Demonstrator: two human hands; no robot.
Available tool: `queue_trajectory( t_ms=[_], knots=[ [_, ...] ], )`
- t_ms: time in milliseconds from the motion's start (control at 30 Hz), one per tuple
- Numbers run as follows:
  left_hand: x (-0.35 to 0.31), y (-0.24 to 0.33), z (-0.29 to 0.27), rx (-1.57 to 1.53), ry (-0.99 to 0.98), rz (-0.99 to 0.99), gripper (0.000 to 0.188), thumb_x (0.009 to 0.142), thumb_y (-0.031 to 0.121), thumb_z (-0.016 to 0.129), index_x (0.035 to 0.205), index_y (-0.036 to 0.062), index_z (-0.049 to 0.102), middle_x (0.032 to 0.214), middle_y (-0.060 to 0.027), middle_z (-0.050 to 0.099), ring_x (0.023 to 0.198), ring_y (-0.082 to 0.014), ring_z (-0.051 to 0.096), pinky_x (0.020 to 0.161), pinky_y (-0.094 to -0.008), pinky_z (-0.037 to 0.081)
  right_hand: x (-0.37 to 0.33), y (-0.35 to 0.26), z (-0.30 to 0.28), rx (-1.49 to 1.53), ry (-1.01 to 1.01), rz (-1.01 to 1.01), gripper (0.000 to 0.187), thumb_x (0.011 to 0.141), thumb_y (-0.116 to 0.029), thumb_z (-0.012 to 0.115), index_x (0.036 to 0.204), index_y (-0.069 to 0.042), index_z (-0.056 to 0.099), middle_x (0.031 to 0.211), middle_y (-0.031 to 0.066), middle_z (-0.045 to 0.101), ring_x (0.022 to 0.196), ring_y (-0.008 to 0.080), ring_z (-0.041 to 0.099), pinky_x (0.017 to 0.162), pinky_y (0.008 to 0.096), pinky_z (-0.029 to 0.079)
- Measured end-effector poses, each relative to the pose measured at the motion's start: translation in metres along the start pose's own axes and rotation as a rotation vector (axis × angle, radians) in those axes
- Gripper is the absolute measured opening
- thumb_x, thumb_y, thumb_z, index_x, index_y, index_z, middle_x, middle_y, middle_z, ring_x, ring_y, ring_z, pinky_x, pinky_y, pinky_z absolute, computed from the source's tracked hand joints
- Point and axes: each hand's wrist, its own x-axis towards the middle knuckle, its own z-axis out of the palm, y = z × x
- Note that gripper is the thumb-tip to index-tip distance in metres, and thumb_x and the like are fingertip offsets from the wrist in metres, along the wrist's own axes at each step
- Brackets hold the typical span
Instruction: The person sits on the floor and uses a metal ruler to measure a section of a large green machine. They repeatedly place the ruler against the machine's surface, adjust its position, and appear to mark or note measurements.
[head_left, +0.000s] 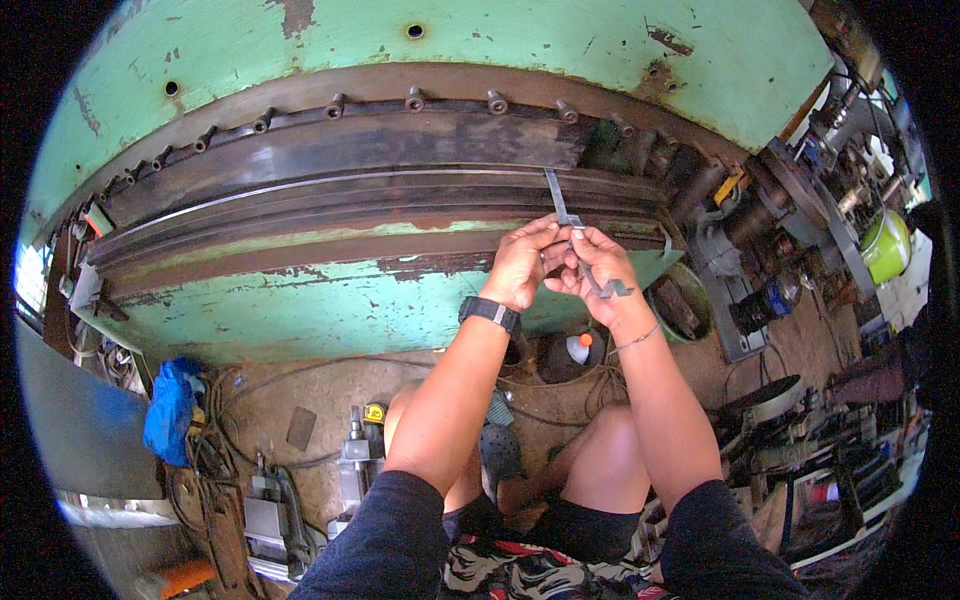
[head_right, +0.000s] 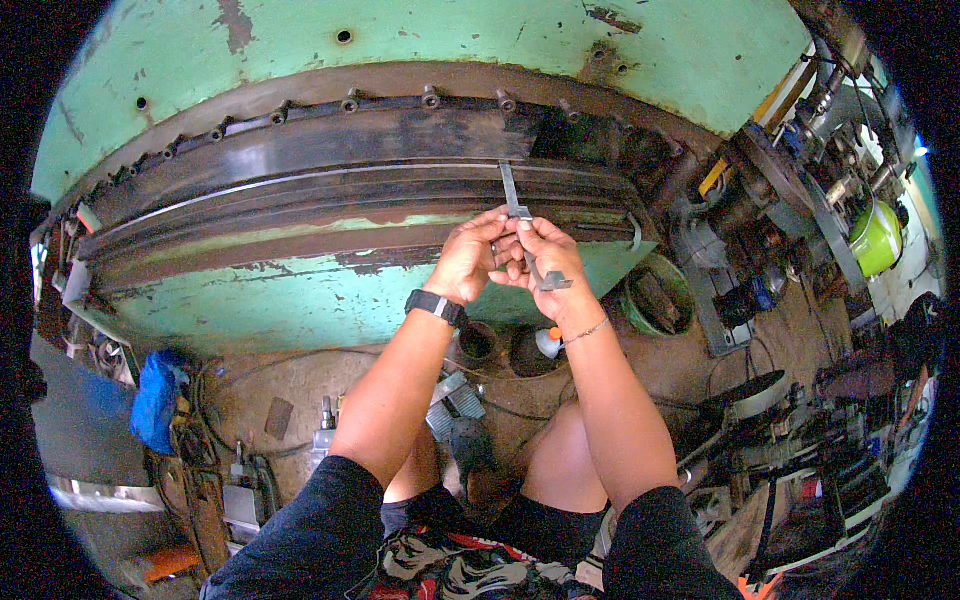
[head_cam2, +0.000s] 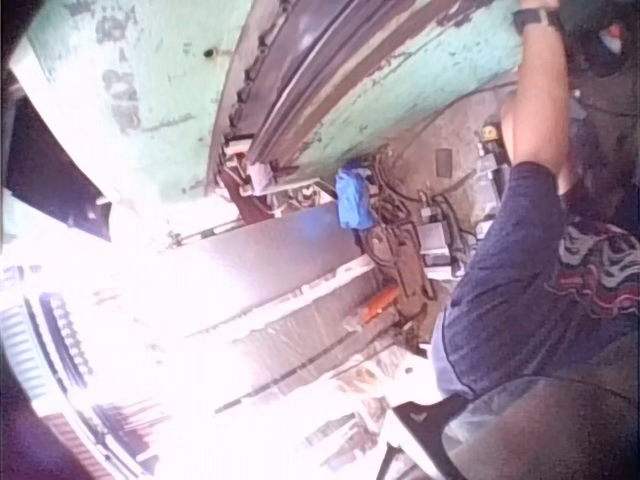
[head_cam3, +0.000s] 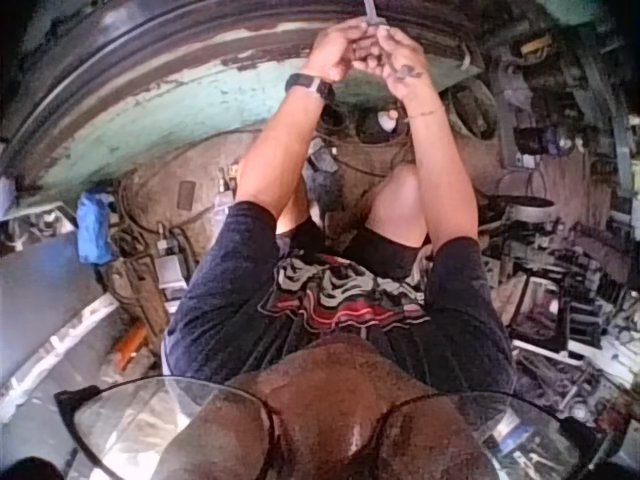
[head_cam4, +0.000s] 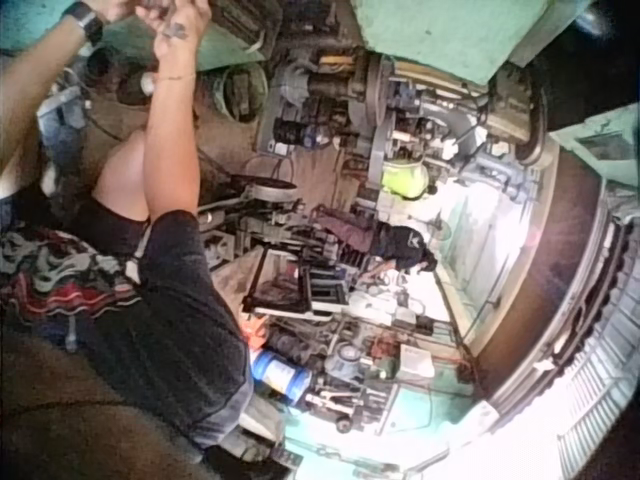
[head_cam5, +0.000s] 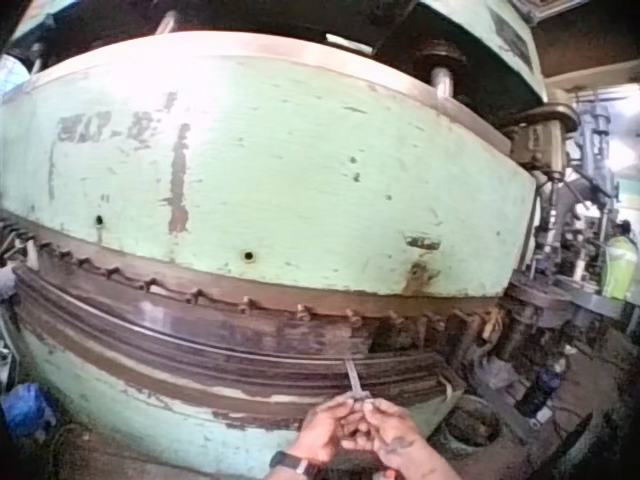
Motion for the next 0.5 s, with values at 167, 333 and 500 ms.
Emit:
queue_trajectory(
  t_ms=[167, 333, 500],
  knots=[
    [-0.006, 0.004, 0.006, -0.012, 0.081, 0.015, 0.027, 0.103, 0.011, 0.055, 0.128, 0.0006, 0.057, 0.110, -0.0088, 0.070, 0.087, -0.0183, 0.068, 0.080, -0.0328, 0.057, -0.003, -0.005, 0.002, -0.021, -0.030, 0.023, 0.017, 0.105, -0.023, 0.057, 0.112, -0.008, 0.063, 0.072, -0.0013, 0.056, 0.055, 0.0144, 0.058, 0.069, 0.0455, 0.064],
    [-0.007, 0.004, 0.012, 0.021, 0.078, 0.030, 0.020, 0.103, 0.014, 0.058, 0.119, 0.0017, 0.061, 0.104, -0.0090, 0.071, 0.084, -0.0181, 0.068, 0.079, -0.0326, 0.057, -0.007, -0.016, 0.009, -0.027, 0.016, 0.067, 0.017, 0.105, -0.023, 0.057, 0.111, -0.008, 0.063, 0.071, -0.0016, 0.054, 0.055, 0.0146, 0.056, 0.075, 0.0493, 0.063],
    [0.000, 0.007, 0.009, 0.074, 0.061, 0.033, 0.022, 0.104, 0.023, 0.059, 0.113, 0.0030, 0.062, 0.099, -0.0085, 0.070, 0.081, -0.0179, 0.067, 0.081, -0.0343, 0.056, -0.003, -0.013, 0.006, -0.009, -0.009, 0.061, 0.017, 0.105, -0.024, 0.057, 0.109, -0.008, 0.063, 0.071, -0.0006, 0.055, 0.055, 0.0161, 0.055, 0.077, 0.0513, 0.063]
  ],
)
